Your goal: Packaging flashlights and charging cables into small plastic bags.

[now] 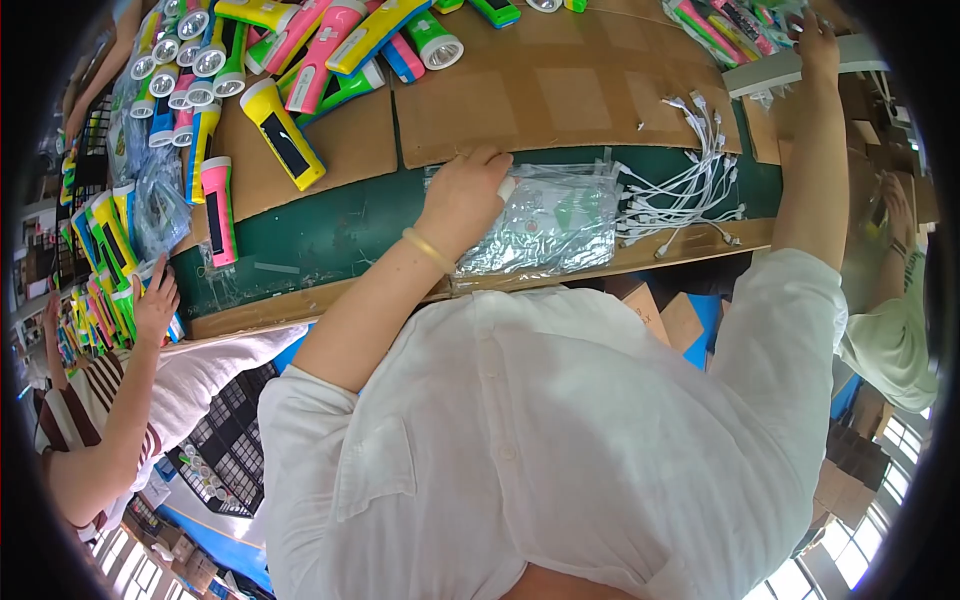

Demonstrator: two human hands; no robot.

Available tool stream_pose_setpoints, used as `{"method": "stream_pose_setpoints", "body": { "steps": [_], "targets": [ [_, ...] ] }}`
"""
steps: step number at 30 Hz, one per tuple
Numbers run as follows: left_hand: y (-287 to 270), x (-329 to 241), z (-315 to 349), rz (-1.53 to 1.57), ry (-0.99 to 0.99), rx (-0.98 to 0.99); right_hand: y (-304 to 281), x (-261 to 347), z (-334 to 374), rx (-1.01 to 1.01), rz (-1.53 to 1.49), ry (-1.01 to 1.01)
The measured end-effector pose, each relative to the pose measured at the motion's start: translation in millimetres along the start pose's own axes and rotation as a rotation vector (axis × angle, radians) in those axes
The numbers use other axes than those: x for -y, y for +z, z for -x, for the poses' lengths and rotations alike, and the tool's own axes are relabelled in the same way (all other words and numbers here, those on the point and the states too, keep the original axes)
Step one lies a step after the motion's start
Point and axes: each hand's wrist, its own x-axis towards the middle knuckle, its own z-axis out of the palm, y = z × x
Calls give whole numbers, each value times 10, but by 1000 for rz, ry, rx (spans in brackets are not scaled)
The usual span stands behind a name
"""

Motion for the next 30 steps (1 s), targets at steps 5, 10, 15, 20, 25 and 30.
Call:
{"method": "stream_pose_setpoints", "body": {
  "steps": [5, 10, 15, 20, 25, 30],
  "targets": [
    [228, -42, -99, -125, 53, 39, 17, 746, 749, 457, -691, 190],
    [198, -59, -50, 50, -47, -35, -96, 2153, 2303, 1104, -660, -81],
    [238, -34, -27, 80, -17, -69, 94, 2361, 2926, 962, -606, -408],
    [155, 36, 33, 108, -25, -62, 127, 2408, 2989, 812, -584, -471],
    [65, 6, 96, -87, 155, -141, 188, 2397, 2997, 923, -651, -374],
    [-124, 14, 232, -135, 238, -144, 229, 2429, 2904, 1159, -662, -199]
  ]
}}
